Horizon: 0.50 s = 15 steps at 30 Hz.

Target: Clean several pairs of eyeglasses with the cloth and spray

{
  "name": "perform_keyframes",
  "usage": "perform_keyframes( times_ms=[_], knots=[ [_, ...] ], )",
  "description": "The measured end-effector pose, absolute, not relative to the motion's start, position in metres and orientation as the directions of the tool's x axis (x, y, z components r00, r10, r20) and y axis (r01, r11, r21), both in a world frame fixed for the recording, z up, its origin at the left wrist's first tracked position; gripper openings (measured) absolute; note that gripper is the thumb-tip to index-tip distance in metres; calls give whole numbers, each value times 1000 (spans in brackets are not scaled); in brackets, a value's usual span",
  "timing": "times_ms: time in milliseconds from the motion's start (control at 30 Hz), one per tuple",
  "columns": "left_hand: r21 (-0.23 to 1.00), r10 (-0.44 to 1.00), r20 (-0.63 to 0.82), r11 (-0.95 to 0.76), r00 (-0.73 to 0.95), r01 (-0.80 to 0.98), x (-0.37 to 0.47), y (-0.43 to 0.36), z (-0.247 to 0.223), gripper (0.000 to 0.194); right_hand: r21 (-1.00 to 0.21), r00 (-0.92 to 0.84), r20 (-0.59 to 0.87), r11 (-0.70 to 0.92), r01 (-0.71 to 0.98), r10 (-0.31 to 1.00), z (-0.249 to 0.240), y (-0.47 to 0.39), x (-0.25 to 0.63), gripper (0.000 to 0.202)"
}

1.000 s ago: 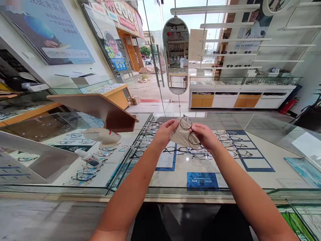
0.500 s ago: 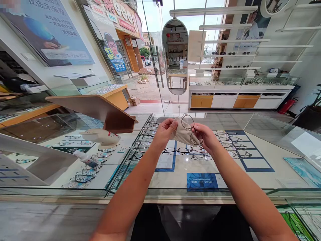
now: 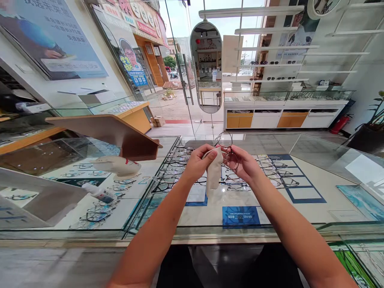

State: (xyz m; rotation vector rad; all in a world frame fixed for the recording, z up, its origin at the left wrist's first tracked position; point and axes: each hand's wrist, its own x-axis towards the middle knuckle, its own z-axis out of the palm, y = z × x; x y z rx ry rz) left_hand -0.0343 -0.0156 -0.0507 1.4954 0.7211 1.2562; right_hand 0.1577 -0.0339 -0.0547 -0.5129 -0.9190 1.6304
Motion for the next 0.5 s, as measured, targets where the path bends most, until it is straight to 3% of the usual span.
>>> perform_keyframes(
  times_ms=[167,500],
  knots=[
    [934,906,354,-326,232,-149,-34,-16,-53,48,-782,-217,131,-34,-623,967,-60,-32,159,33],
    [854,843,516,-519,150,-23,-30,-23,-51,34,-796,-198,90,-49,-604,976,-58,-34,157,42]
  ],
)
